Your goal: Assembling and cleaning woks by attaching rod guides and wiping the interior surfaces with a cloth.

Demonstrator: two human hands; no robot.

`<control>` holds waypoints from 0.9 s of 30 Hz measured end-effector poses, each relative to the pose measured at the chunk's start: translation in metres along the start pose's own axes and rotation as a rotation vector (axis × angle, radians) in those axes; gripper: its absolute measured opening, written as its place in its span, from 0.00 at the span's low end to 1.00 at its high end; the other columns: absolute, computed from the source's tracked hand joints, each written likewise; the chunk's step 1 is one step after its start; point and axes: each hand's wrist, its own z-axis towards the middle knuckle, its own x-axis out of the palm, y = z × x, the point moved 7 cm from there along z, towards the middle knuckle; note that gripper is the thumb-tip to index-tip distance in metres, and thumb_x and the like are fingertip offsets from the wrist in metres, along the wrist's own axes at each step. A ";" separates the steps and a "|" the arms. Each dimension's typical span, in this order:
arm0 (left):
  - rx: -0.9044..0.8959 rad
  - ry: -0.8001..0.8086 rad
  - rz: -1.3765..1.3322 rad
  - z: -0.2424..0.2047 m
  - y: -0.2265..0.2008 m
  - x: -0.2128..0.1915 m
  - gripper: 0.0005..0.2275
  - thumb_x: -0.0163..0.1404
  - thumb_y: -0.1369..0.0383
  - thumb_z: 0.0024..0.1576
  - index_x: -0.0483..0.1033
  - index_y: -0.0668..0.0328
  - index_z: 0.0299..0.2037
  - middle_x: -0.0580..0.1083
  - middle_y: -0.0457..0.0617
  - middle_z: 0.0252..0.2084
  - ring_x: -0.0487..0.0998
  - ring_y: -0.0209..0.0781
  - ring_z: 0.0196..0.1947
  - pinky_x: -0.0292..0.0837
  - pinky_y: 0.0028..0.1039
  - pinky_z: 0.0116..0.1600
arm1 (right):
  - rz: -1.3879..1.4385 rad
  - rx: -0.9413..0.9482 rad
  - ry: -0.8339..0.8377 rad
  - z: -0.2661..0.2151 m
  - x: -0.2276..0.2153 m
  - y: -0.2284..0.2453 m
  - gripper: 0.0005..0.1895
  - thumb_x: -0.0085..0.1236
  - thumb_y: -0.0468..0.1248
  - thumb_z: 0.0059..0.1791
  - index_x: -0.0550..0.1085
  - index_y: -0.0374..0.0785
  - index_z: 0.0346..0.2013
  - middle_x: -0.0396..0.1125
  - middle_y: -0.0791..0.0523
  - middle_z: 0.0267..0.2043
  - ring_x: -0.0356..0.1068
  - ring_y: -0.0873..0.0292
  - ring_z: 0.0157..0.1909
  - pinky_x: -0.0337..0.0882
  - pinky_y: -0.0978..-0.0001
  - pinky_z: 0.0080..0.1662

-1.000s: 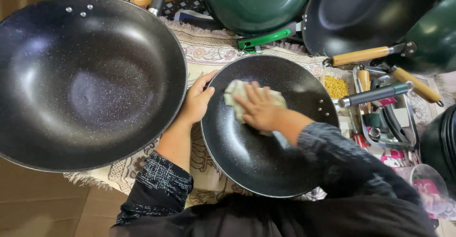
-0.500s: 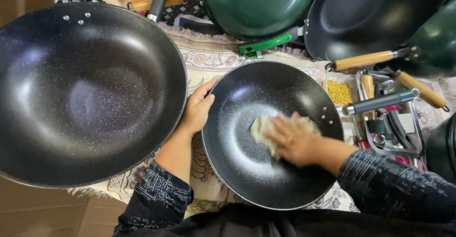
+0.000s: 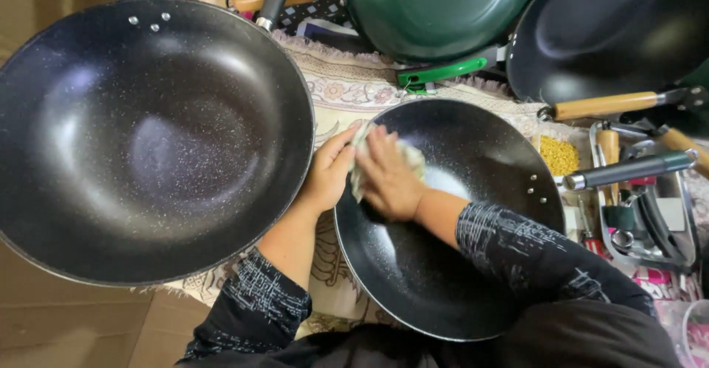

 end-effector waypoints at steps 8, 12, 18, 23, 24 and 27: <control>-0.111 -0.007 -0.125 -0.003 -0.024 0.004 0.19 0.44 0.73 0.65 0.68 0.68 0.66 0.68 0.61 0.68 0.65 0.47 0.70 0.58 0.38 0.74 | 0.799 -0.020 0.559 -0.086 -0.068 0.113 0.36 0.31 0.52 0.58 0.40 0.44 0.78 0.19 0.44 0.82 0.16 0.40 0.81 0.24 0.38 0.73; -0.247 0.028 -0.032 -0.004 -0.028 0.005 0.22 0.43 0.72 0.62 0.65 0.65 0.67 0.66 0.56 0.70 0.63 0.46 0.72 0.55 0.35 0.75 | 0.524 0.182 1.185 -0.163 -0.093 0.086 0.37 0.28 0.56 0.58 0.36 0.53 0.79 0.15 0.47 0.81 0.10 0.44 0.80 0.20 0.43 0.72; -0.037 0.011 -0.116 -0.004 -0.017 0.002 0.19 0.45 0.80 0.63 0.68 0.70 0.66 0.68 0.67 0.67 0.66 0.52 0.69 0.61 0.42 0.73 | -0.383 0.237 1.058 -0.164 -0.085 -0.025 0.42 0.34 0.64 0.56 0.35 0.60 0.79 0.25 0.53 0.83 0.27 0.45 0.81 0.38 0.42 0.73; -0.053 0.015 -0.120 -0.004 -0.012 0.001 0.19 0.45 0.80 0.63 0.69 0.69 0.66 0.69 0.67 0.66 0.67 0.51 0.68 0.62 0.41 0.72 | -0.407 0.259 0.599 -0.094 -0.039 -0.052 0.41 0.29 0.66 0.54 0.40 0.61 0.79 0.31 0.52 0.83 0.28 0.46 0.82 0.35 0.39 0.71; -0.053 0.018 -0.138 0.000 -0.014 0.001 0.19 0.45 0.80 0.64 0.69 0.68 0.66 0.69 0.67 0.66 0.68 0.51 0.68 0.62 0.41 0.72 | -0.259 0.367 0.784 -0.072 -0.036 -0.050 0.41 0.30 0.64 0.56 0.34 0.61 0.80 0.23 0.50 0.83 0.21 0.42 0.81 0.29 0.33 0.71; -0.066 0.024 -0.141 0.005 0.006 0.003 0.22 0.43 0.83 0.61 0.68 0.70 0.66 0.69 0.68 0.66 0.68 0.52 0.67 0.63 0.41 0.71 | -0.211 0.258 0.712 -0.026 -0.032 0.005 0.41 0.34 0.62 0.56 0.39 0.55 0.80 0.20 0.48 0.82 0.19 0.42 0.81 0.30 0.36 0.72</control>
